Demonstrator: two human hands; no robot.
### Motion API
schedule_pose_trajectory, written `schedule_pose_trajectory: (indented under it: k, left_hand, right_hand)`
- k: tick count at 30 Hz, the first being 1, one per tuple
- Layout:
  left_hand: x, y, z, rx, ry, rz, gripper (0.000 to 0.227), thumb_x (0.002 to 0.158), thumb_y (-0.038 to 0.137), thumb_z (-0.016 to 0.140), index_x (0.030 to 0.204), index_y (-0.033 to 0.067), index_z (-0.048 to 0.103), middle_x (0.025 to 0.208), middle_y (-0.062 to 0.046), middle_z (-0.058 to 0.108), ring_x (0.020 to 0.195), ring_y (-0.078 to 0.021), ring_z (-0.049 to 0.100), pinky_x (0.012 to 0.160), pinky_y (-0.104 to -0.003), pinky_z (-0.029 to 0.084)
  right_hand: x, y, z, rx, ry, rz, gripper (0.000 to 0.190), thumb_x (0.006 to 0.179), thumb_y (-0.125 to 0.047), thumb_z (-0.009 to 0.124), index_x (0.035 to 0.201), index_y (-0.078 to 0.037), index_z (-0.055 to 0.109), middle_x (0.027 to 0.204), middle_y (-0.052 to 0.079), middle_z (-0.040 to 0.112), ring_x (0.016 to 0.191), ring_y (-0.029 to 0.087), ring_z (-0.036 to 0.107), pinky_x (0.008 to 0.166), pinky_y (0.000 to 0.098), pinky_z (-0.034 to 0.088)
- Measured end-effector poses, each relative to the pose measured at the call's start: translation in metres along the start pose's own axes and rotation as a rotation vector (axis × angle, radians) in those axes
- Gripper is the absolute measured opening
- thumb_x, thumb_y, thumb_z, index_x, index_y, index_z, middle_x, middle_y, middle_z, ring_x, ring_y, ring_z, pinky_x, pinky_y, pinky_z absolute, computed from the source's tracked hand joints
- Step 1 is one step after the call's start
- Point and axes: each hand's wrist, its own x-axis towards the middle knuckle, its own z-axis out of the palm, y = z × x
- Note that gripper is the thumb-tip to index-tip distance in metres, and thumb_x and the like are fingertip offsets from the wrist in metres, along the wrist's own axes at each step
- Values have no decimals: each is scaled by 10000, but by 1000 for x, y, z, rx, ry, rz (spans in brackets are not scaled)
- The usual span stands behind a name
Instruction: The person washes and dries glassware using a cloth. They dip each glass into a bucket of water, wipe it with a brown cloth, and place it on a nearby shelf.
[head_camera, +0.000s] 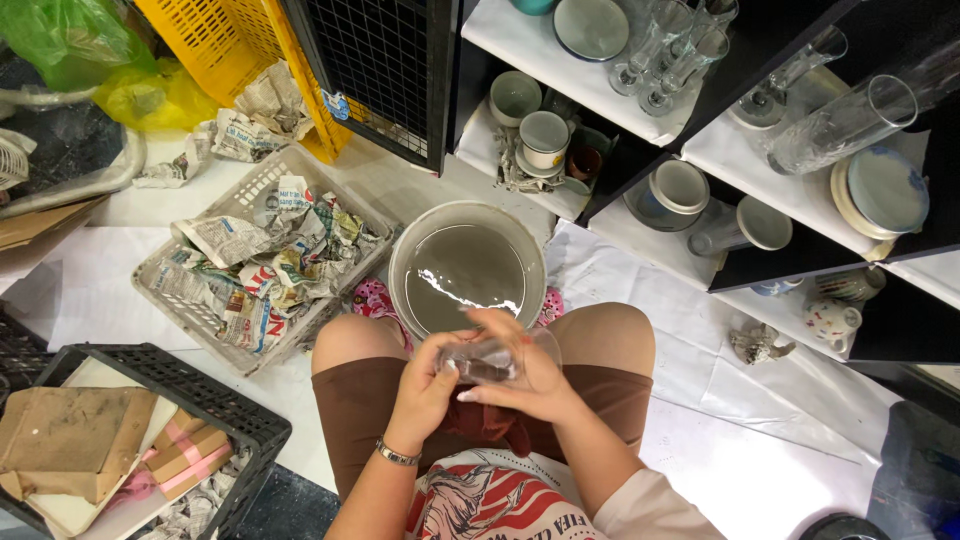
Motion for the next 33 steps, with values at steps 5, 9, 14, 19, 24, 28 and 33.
schedule_pose_trajectory:
  k: [5,9,14,19,24,28,33]
  left_hand:
    - [-1,-6,-13,171,208,-126,285,1012,259,621,1163,18,629,947,4,652,846,-59,570,747,-226,498]
    - [4,-12,-24,240,212,-127,213,980,184,666,1097,8,646,858,17,643,756,-46,539,657,-214,476]
    - [10,-15,-28,198,235,-88,217,960,144,679,1117,-2,650,903,24,660,792,-48,561,691,-216,494]
    - [8,0,-33,267,213,-35,273,912,129,709,1158,24,653,986,-16,727,875,-90,667,777,-261,551]
    - [4,11,-51,714,84,-81,363,788,195,799,1123,80,720,956,-76,779,852,-213,751,744,-330,577]
    - [-1,6,-70,951,311,25,180,846,227,792,939,78,752,936,-84,766,848,-264,734,771,-351,569]
    - [-7,-1,-76,1038,338,241,89,893,158,724,927,76,721,970,-84,749,916,-294,709,837,-385,548]
  right_hand:
    - [4,-4,-4,222,124,174,1004,774,-36,856,1591,-80,273,1474,153,478,1210,209,611,1032,343,522]
    - [3,6,2,285,218,352,1090,728,2,834,1599,-123,192,1071,93,631,867,137,630,800,269,544]
    - [-2,15,3,448,235,276,954,799,31,784,1578,-129,258,924,13,532,796,70,492,691,218,413]
    - [2,5,-12,298,117,384,770,756,27,822,1423,-90,455,877,-3,562,659,50,431,572,212,351]
    - [31,-20,-57,-71,65,375,649,798,-96,837,1365,-104,522,837,10,635,691,47,587,598,216,482]
    - [63,-53,-118,-316,335,203,677,800,-98,812,1378,-87,459,956,33,666,735,98,639,587,257,487]
    - [129,-88,-197,-357,545,-101,681,977,-22,845,1468,-45,374,1093,82,602,827,147,675,684,276,551]
